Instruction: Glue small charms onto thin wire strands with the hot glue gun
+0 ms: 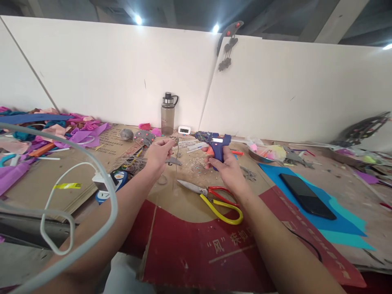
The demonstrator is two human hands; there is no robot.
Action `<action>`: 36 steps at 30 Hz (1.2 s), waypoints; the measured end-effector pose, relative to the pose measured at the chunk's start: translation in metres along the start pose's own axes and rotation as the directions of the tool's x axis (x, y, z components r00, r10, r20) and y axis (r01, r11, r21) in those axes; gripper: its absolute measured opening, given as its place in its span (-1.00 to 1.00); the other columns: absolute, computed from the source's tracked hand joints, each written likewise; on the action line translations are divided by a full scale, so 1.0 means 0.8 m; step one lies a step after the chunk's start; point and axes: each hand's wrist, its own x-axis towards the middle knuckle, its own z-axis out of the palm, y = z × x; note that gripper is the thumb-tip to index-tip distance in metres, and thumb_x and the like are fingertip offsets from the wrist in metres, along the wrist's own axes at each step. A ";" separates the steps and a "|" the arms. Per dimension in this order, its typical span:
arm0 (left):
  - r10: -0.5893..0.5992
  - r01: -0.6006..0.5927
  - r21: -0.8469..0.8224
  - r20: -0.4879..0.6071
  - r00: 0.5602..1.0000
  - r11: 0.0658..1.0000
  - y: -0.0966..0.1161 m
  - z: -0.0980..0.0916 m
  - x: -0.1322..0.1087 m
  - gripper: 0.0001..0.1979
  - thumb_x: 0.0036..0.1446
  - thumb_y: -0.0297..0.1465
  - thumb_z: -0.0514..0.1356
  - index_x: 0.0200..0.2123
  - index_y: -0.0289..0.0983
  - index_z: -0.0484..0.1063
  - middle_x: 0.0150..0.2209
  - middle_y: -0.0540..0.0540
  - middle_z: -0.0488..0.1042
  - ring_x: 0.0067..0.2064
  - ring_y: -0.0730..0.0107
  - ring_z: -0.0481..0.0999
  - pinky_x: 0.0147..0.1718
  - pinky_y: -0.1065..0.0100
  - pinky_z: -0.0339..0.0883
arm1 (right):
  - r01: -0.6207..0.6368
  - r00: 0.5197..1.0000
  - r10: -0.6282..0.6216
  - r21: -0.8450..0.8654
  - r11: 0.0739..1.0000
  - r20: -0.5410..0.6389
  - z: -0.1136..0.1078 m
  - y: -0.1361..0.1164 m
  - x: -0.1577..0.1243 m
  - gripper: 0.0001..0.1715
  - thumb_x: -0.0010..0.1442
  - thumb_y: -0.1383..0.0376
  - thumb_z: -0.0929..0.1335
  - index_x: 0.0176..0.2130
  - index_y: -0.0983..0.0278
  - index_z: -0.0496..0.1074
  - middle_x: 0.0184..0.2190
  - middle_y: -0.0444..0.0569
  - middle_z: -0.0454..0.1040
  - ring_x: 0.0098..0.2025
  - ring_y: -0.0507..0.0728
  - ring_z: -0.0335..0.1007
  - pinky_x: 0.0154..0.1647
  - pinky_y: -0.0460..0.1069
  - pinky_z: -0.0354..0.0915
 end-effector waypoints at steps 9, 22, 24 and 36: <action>-0.007 0.007 0.022 -0.007 1.000 1.000 0.001 0.003 -0.002 -0.78 -0.20 -0.31 0.33 -0.58 -0.31 0.38 -0.66 0.07 0.26 -0.63 0.65 0.14 -0.70 0.51 -0.15 | 0.122 0.991 -0.105 -0.250 0.961 0.082 0.007 -0.011 -0.015 -0.71 0.19 0.22 0.26 -0.06 0.18 0.27 -0.19 -0.06 0.44 -0.36 0.07 0.31 -0.25 0.01 0.31; 0.020 -0.020 0.030 0.018 1.000 0.999 0.003 0.005 -0.006 -0.79 -0.18 -0.32 0.32 -0.58 -0.30 0.37 -0.67 0.08 0.22 -0.64 0.65 0.13 -0.69 0.51 -0.16 | 0.227 0.973 -0.188 -0.431 0.873 0.133 0.010 -0.011 -0.018 -0.68 0.22 0.25 0.22 -0.01 0.21 0.27 -0.20 -0.02 0.44 -0.21 0.15 0.35 -0.12 0.07 0.28; 0.024 -0.025 0.032 0.021 0.999 0.999 0.004 0.006 -0.008 -0.79 -0.18 -0.32 0.32 -0.58 -0.30 0.37 -0.67 0.08 0.22 -0.64 0.64 0.13 -0.69 0.51 -0.16 | 0.229 0.973 -0.190 -0.440 0.868 0.131 0.010 -0.010 -0.018 -0.68 0.22 0.25 0.22 -0.02 0.22 0.27 -0.20 -0.01 0.44 -0.22 0.16 0.35 -0.12 0.07 0.27; 0.061 -0.063 0.057 0.039 0.997 0.996 0.005 0.007 -0.009 -0.81 -0.16 -0.35 0.30 -0.60 -0.30 0.35 -0.70 0.09 0.21 -0.66 0.65 0.09 -0.68 0.49 -0.15 | 0.208 0.978 -0.184 -0.540 0.816 0.098 0.015 -0.011 -0.021 -0.69 0.24 0.21 0.21 -0.05 0.25 0.29 -0.18 0.06 0.45 -0.14 0.22 0.35 -0.09 0.12 0.25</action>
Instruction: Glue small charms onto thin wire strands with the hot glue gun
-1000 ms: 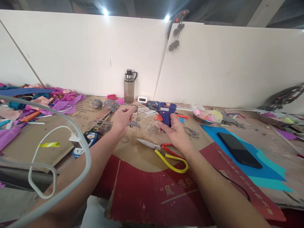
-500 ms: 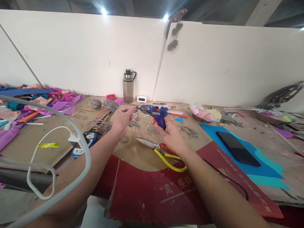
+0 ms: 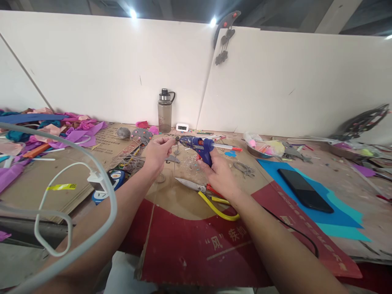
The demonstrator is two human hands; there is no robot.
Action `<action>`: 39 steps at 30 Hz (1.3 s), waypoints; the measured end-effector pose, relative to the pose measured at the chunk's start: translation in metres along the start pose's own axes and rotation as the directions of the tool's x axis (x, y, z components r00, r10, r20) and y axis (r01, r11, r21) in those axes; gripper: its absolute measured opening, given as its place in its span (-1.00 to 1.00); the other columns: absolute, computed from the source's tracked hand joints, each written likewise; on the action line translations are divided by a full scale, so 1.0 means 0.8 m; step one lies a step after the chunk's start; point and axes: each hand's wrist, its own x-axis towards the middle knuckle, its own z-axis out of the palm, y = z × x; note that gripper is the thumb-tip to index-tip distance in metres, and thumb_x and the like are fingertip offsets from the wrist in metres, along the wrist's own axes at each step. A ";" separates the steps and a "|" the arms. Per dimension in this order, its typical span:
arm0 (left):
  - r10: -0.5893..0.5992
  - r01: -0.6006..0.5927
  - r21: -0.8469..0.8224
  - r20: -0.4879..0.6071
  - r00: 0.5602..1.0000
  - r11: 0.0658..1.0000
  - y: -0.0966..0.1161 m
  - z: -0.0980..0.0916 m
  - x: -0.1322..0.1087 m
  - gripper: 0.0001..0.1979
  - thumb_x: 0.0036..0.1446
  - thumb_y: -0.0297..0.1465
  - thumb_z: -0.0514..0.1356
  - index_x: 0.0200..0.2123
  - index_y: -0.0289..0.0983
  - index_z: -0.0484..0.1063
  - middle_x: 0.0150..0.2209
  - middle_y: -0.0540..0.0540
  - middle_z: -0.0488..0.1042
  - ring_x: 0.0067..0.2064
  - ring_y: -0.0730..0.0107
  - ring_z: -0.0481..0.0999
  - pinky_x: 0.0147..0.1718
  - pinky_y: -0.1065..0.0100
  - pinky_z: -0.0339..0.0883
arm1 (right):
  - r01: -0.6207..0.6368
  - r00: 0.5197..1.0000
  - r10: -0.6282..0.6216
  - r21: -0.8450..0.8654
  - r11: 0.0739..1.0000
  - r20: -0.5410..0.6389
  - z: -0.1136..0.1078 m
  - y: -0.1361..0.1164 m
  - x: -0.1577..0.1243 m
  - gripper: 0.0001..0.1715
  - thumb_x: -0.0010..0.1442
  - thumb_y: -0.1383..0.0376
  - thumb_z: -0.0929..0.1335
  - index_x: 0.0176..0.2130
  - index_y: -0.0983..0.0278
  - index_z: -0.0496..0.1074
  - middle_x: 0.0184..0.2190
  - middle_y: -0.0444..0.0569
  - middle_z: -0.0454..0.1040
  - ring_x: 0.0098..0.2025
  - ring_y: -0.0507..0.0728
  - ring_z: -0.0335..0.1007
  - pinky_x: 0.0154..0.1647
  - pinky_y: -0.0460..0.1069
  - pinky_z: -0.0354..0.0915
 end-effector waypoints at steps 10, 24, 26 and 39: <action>0.014 -0.013 0.008 -0.024 1.000 1.000 0.003 0.001 -0.003 -0.81 -0.16 -0.35 0.29 -0.60 -0.32 0.35 -0.69 0.08 0.20 -0.65 0.66 0.08 -0.67 0.51 -0.16 | 0.012 1.000 -0.014 -0.061 0.998 -0.022 0.002 -0.003 -0.001 -0.79 0.22 0.24 0.22 -0.15 0.28 0.29 -0.26 0.08 0.45 -0.23 0.21 0.34 -0.19 0.12 0.25; 0.010 -0.010 0.013 -0.033 0.999 1.000 0.002 0.001 -0.001 -0.83 -0.17 -0.36 0.29 -0.60 -0.32 0.37 -0.67 0.07 0.22 -0.63 0.65 0.09 -0.66 0.51 -0.15 | -0.033 0.999 0.032 -0.072 0.997 -0.010 0.003 -0.005 -0.001 -0.83 0.21 0.23 0.23 -0.20 0.26 0.29 -0.28 0.06 0.44 -0.27 0.20 0.32 -0.23 0.10 0.23; 0.009 -0.008 0.014 -0.033 0.999 1.000 0.001 0.001 -0.001 -0.83 -0.17 -0.36 0.29 -0.59 -0.32 0.38 -0.67 0.07 0.22 -0.63 0.64 0.09 -0.66 0.51 -0.15 | -0.035 0.999 0.035 -0.071 0.997 0.000 0.003 -0.004 -0.001 -0.81 0.21 0.23 0.22 -0.20 0.27 0.29 -0.28 0.08 0.44 -0.26 0.20 0.32 -0.22 0.10 0.23; -0.002 0.002 -0.002 -0.041 0.999 1.000 0.002 0.001 -0.002 -0.83 -0.18 -0.38 0.29 -0.61 -0.31 0.35 -0.68 0.08 0.21 -0.64 0.65 0.07 -0.66 0.51 -0.14 | -0.021 1.000 0.021 -0.053 0.998 -0.003 0.004 -0.004 -0.001 -0.82 0.20 0.25 0.22 -0.19 0.25 0.30 -0.29 0.05 0.44 -0.26 0.19 0.33 -0.23 0.08 0.23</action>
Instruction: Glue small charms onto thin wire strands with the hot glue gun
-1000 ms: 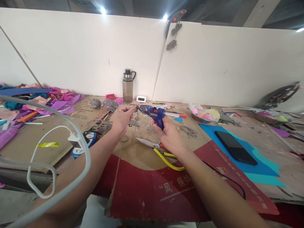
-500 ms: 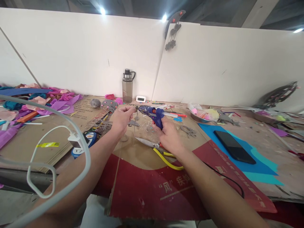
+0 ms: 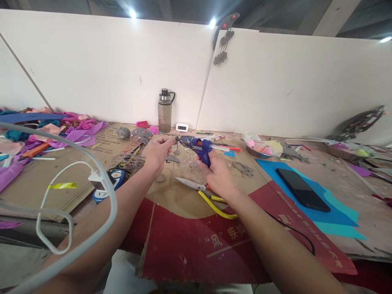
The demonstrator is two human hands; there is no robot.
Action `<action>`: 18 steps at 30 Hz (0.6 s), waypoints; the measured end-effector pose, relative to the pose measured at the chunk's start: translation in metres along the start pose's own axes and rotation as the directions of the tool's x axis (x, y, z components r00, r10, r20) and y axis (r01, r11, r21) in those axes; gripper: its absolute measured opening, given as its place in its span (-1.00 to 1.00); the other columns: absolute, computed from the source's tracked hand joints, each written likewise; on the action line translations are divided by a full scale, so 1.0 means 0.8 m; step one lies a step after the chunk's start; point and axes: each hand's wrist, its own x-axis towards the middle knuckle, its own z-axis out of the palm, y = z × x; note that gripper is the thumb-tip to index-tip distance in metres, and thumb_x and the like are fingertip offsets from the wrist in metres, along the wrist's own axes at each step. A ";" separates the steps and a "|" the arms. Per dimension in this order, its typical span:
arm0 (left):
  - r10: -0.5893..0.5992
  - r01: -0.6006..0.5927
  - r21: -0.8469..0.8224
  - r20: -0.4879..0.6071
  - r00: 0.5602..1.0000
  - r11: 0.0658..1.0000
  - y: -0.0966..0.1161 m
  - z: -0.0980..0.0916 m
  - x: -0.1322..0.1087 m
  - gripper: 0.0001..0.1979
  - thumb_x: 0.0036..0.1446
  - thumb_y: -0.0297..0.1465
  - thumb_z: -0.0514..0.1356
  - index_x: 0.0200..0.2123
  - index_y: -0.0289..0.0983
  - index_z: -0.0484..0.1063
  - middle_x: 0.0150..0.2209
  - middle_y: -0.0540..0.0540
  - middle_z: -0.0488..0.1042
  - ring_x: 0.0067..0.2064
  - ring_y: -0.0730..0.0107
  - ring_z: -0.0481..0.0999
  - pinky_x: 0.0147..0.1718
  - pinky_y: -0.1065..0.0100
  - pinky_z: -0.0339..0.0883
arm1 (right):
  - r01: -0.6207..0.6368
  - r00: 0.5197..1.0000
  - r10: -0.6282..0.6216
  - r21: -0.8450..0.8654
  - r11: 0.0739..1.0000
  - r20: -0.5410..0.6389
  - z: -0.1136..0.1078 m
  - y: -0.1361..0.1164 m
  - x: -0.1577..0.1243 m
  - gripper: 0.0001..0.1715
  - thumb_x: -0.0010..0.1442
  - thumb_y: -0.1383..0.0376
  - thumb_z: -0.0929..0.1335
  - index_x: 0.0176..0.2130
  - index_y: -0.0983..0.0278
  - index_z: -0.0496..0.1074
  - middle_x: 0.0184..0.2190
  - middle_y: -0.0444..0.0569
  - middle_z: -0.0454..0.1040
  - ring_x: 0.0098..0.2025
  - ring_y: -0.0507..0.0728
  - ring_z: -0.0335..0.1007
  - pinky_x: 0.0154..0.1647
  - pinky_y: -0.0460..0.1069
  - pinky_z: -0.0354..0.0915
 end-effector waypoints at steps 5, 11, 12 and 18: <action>0.006 -0.006 0.000 0.004 1.000 1.000 0.000 0.000 0.000 -0.82 -0.17 -0.37 0.29 -0.61 -0.32 0.35 -0.69 0.09 0.20 -0.65 0.66 0.07 -0.66 0.50 -0.15 | -0.007 1.000 0.007 0.004 1.000 -0.002 0.000 -0.001 0.000 -0.79 0.19 0.26 0.23 -0.16 0.26 0.31 -0.28 0.05 0.44 -0.26 0.18 0.33 -0.23 0.07 0.22; -0.003 0.003 -0.004 0.008 1.000 1.000 0.002 0.001 -0.001 -0.82 -0.16 -0.38 0.28 -0.62 -0.32 0.34 -0.69 0.08 0.20 -0.65 0.66 0.07 -0.67 0.51 -0.15 | 0.000 1.000 0.000 0.001 1.000 -0.004 0.000 -0.002 0.000 -0.83 0.19 0.26 0.22 -0.20 0.26 0.29 -0.29 0.05 0.43 -0.26 0.18 0.32 -0.22 0.08 0.22; -0.004 0.004 -0.007 0.009 1.000 1.000 0.002 0.001 0.000 -0.82 -0.16 -0.38 0.29 -0.61 -0.32 0.34 -0.69 0.08 0.20 -0.65 0.66 0.07 -0.67 0.51 -0.15 | -0.003 1.000 0.003 -0.006 1.000 0.000 -0.001 -0.002 0.000 -0.84 0.19 0.26 0.22 -0.22 0.26 0.29 -0.29 0.05 0.43 -0.27 0.18 0.31 -0.23 0.08 0.22; -0.020 0.020 -0.014 0.006 1.000 1.000 0.001 0.001 0.000 -0.82 -0.18 -0.38 0.30 -0.60 -0.32 0.36 -0.69 0.08 0.22 -0.65 0.67 0.09 -0.68 0.52 -0.16 | -0.011 1.000 0.011 0.028 1.000 0.001 -0.002 -0.002 0.001 -0.84 0.19 0.25 0.24 -0.21 0.25 0.29 -0.33 0.01 0.43 -0.30 0.16 0.31 -0.25 0.07 0.23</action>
